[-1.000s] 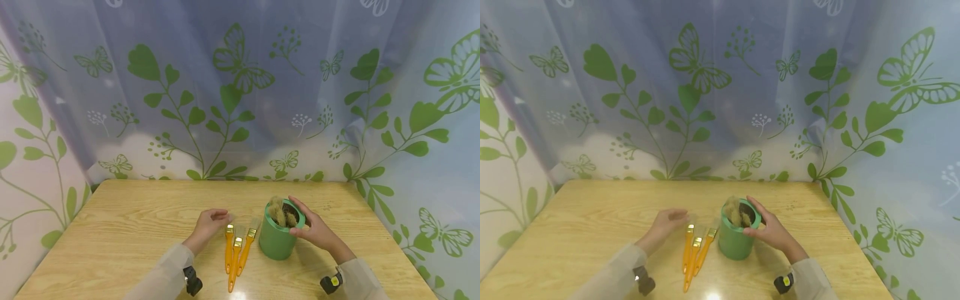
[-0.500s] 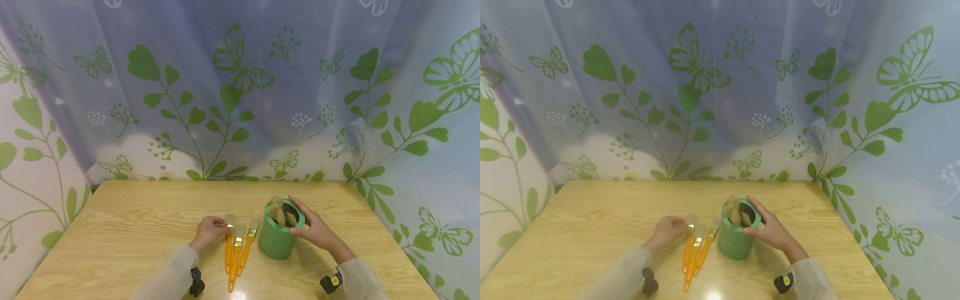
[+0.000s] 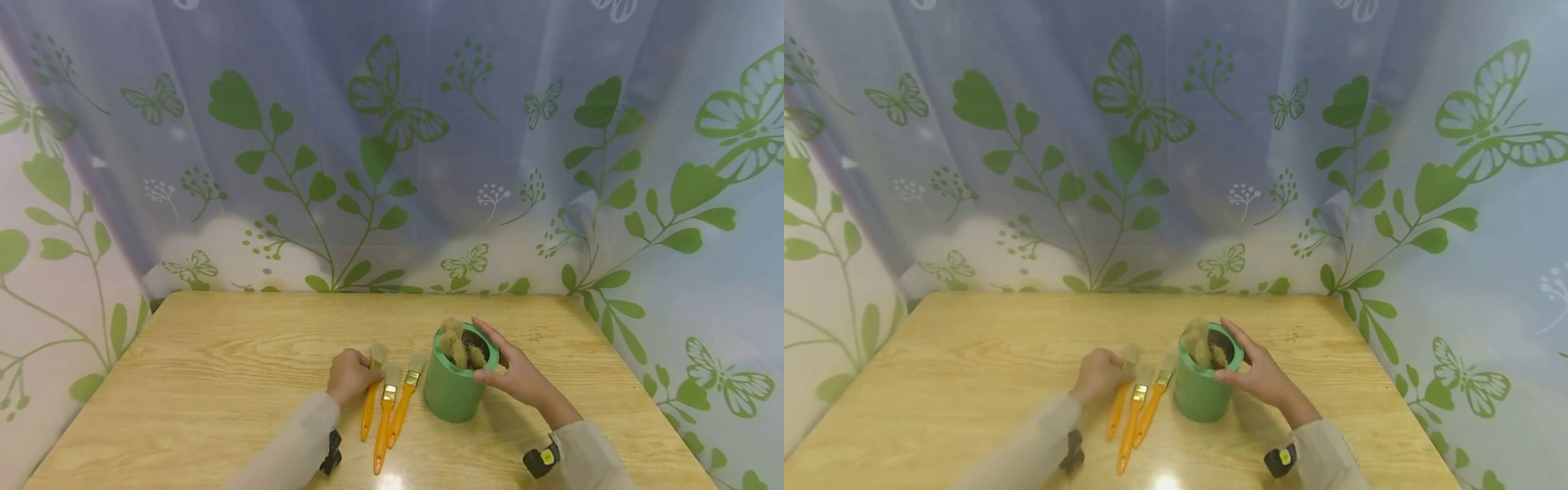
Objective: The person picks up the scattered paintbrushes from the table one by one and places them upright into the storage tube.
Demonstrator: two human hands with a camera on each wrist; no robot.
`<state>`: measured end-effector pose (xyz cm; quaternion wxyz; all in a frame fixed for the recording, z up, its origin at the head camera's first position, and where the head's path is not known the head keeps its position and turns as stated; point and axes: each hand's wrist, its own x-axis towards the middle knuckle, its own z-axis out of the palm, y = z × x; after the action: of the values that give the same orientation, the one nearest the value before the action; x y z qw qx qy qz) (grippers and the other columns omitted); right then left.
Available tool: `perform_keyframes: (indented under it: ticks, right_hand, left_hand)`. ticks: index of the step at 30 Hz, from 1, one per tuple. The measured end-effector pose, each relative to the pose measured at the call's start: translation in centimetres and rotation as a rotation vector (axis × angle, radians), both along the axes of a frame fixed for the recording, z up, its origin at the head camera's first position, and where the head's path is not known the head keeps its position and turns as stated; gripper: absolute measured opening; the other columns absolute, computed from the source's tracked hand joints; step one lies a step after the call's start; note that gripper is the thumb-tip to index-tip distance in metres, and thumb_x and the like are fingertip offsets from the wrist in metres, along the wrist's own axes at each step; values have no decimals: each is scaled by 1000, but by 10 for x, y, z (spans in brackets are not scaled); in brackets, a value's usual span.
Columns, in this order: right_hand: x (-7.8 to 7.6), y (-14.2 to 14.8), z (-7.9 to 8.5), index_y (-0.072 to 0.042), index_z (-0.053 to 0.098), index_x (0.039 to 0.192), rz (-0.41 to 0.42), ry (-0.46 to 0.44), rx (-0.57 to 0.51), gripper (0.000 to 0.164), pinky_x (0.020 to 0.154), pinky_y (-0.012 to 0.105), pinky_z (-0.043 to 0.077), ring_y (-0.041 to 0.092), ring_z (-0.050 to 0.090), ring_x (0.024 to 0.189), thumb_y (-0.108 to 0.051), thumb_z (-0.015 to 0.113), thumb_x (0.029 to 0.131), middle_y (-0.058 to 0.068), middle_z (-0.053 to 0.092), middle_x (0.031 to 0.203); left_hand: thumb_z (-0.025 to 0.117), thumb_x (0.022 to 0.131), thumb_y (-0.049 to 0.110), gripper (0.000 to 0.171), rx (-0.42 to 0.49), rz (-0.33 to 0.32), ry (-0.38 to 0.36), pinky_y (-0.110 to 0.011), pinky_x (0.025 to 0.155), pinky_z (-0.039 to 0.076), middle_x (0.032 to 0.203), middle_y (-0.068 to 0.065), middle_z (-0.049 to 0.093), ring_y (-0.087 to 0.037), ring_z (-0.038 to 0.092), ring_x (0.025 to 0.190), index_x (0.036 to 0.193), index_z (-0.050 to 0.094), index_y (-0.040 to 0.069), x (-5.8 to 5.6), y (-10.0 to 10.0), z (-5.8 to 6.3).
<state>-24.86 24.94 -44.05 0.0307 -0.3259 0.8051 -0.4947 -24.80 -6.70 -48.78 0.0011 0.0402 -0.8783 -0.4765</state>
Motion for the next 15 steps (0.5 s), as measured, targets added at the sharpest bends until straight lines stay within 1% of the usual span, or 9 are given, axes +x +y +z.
perform_keyframes:
  ticks: [2,4,6,10,12,15]
  right_hand:
    - [0,0,0,-18,18,154,-1,0,-2,82,100,65,36,37,37,134,-21,68,90,20,26,154]
    - [0,0,0,-17,18,154,-2,-2,-3,82,100,65,36,38,36,133,-21,68,90,20,26,154]
    - [0,0,0,-17,18,154,-2,-2,-2,82,100,65,36,36,36,134,-20,68,90,21,26,154]
    - [0,0,0,-17,18,154,-4,-8,-2,83,100,65,36,33,36,135,-18,69,89,21,26,154]
    - [-1,0,0,-17,18,154,-2,-8,-2,83,100,65,35,36,36,134,-19,69,89,21,25,154]
    - [-1,0,0,-17,18,154,6,4,-3,83,100,66,35,43,34,134,-21,69,89,22,25,154]
  left_hand:
    - [81,73,9,36,8,-10,5,-19,43,28,47,6,40,-9,35,45,53,53,8,-1,-1,-2]
    - [81,74,9,35,6,-18,11,-19,43,28,47,7,39,-8,34,46,53,53,9,0,-3,-3]
    - [81,74,9,32,6,-29,18,-19,44,29,48,6,41,-9,35,46,54,56,6,1,-5,-3]
    - [81,74,11,22,-12,-54,21,-19,46,37,51,3,53,-9,45,49,61,65,1,2,-9,-1]
    - [81,74,11,19,-7,-69,17,-20,47,42,55,-1,60,-9,52,50,65,68,0,2,-12,1]
    - [80,76,9,17,38,-80,0,-22,49,50,61,-7,66,-13,61,52,68,68,-1,2,-14,2]
